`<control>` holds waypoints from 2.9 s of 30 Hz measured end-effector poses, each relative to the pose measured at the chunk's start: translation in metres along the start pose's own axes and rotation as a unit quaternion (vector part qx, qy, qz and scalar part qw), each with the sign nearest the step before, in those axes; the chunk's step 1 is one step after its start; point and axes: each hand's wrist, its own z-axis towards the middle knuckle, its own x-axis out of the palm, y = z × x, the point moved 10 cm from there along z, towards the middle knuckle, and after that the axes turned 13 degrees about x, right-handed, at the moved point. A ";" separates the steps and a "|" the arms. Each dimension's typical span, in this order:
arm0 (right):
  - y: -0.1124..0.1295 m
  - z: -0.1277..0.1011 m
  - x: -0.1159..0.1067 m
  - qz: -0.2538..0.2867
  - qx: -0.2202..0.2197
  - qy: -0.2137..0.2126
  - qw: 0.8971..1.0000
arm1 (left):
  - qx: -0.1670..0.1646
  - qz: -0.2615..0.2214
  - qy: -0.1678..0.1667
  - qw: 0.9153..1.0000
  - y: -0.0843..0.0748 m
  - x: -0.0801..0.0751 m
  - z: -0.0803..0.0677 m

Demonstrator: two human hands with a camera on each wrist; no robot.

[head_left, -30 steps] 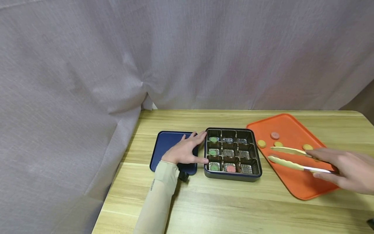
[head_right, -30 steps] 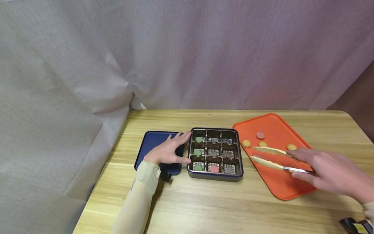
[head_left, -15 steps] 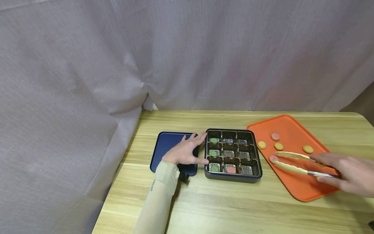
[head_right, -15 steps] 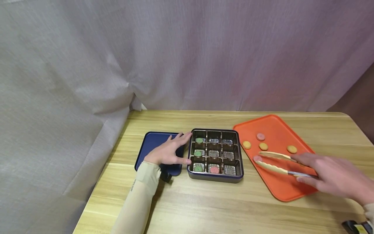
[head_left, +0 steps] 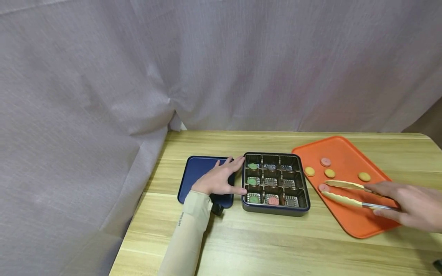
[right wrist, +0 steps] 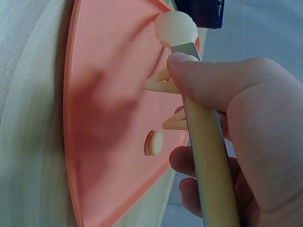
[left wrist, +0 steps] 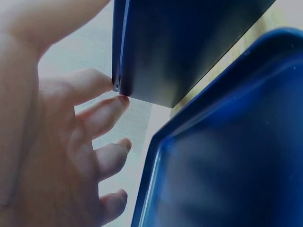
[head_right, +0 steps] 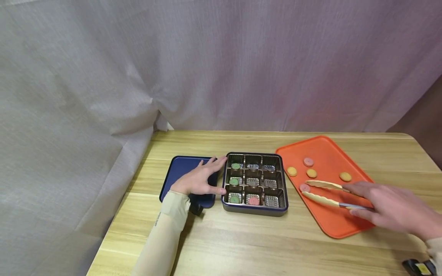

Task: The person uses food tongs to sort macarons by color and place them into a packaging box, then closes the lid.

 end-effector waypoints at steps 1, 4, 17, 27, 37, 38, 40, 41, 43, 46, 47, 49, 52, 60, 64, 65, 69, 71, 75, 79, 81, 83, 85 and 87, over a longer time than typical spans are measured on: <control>0.000 0.001 0.001 -0.001 0.002 0.004 1.000 | 0.000 0.000 0.000 1.000 0.000 0.000 0.000; 0.001 0.002 0.004 -0.002 0.006 0.014 1.000 | -0.001 -0.003 0.000 1.000 0.000 0.000 0.000; 0.001 0.004 0.013 0.007 0.025 0.066 0.997 | -0.002 -0.001 0.002 1.000 -0.001 -0.001 0.000; 0.000 0.002 0.009 0.004 0.012 0.034 0.999 | -0.003 0.000 0.002 1.000 0.000 0.000 0.000; 0.002 0.004 -0.002 0.010 0.004 0.012 1.000 | 0.000 -0.003 0.001 1.000 0.000 0.000 0.000; 0.004 0.004 -0.005 0.012 0.000 0.004 1.000 | 0.000 -0.003 0.002 1.000 0.000 0.000 0.000; 0.007 0.005 -0.011 0.017 -0.009 -0.014 1.000 | 0.000 -0.003 0.003 1.000 -0.001 0.000 0.000; 0.008 0.005 -0.014 0.019 -0.013 -0.020 1.000 | 0.000 -0.003 0.003 1.000 -0.001 -0.001 0.000; 0.011 0.007 -0.018 0.020 -0.013 -0.025 0.999 | 0.000 -0.003 0.003 1.000 -0.001 -0.001 0.000; 0.014 0.009 -0.022 0.015 -0.013 -0.028 0.999 | 0.000 -0.003 0.002 1.000 -0.001 -0.001 0.000; 0.015 0.010 -0.023 0.013 -0.011 -0.029 0.999 | -0.001 -0.003 0.001 1.000 -0.001 -0.001 0.000; 0.016 0.011 -0.025 0.011 -0.007 -0.031 0.999 | 0.000 -0.004 0.000 1.000 0.000 -0.001 0.000; 0.018 0.012 -0.030 0.015 -0.012 -0.041 0.999 | 0.000 -0.006 0.000 1.000 -0.001 -0.001 -0.001; 0.026 0.014 -0.043 0.048 -0.034 -0.057 0.997 | 0.000 -0.009 0.002 1.000 -0.001 -0.001 0.000; 0.032 0.016 -0.046 0.063 -0.035 -0.051 0.996 | 0.001 -0.007 0.002 1.000 -0.001 -0.001 0.000; 0.033 0.016 -0.047 0.066 -0.034 -0.051 0.996 | 0.001 -0.006 0.002 1.000 -0.001 -0.001 0.000; 0.041 0.019 -0.053 0.068 -0.042 -0.060 0.995 | 0.000 -0.005 0.001 1.000 -0.001 -0.001 -0.001; 0.046 0.021 -0.056 0.069 -0.048 -0.063 0.994 | 0.001 -0.005 0.001 1.000 -0.001 -0.001 0.000; 0.055 0.027 -0.056 0.073 -0.045 -0.043 0.995 | 0.001 -0.004 0.001 1.000 -0.001 -0.001 0.000; 0.068 0.035 -0.057 0.076 -0.053 -0.035 0.995 | 0.000 -0.003 0.003 1.000 -0.001 0.000 0.000; 0.075 0.039 -0.058 0.078 -0.064 -0.036 0.994 | -0.001 -0.002 0.003 1.000 0.000 0.000 0.000; 0.083 0.043 -0.059 0.082 -0.074 -0.033 0.993 | -0.003 -0.001 0.004 1.000 0.000 0.000 0.000; 0.089 0.047 -0.059 0.085 -0.080 -0.027 0.993 | -0.004 0.000 0.004 1.000 0.000 0.000 0.000; 0.094 0.051 -0.058 0.085 -0.082 -0.020 0.993 | -0.004 0.000 0.004 1.000 -0.001 0.000 0.000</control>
